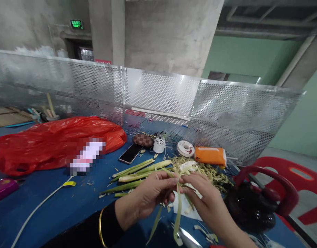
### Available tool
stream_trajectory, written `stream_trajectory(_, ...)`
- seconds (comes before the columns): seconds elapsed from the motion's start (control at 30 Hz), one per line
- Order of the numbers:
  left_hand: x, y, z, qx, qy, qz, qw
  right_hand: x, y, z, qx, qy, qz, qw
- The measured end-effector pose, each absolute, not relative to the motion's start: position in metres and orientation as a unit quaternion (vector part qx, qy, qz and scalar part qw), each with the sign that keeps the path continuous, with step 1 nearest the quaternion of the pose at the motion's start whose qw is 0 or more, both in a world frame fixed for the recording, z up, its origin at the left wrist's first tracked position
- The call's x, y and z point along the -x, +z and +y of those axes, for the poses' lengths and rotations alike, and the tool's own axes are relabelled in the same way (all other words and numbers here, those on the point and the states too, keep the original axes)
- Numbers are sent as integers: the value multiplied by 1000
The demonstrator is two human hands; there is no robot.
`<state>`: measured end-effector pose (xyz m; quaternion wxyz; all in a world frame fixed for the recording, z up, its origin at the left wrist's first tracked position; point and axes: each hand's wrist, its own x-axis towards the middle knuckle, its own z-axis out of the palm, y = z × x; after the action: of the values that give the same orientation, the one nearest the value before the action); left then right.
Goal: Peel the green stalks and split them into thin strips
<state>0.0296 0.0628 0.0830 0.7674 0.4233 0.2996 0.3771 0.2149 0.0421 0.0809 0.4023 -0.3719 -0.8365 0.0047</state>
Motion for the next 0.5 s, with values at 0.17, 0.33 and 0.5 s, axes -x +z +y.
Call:
stream_trajectory(0.17, -27, 86, 62, -387, 336, 273, 814, -204, 70, 44, 377, 44, -817, 434)
stream_trajectory(0.33, -30, 88, 57, -347, 332, 273, 834, -196, 64, 43, 331, 76, -798, 499)
stream_trajectory(0.5, -34, 87, 51, -326, 345, 242, 846, -195, 58, 42, 311, 93, -786, 526)
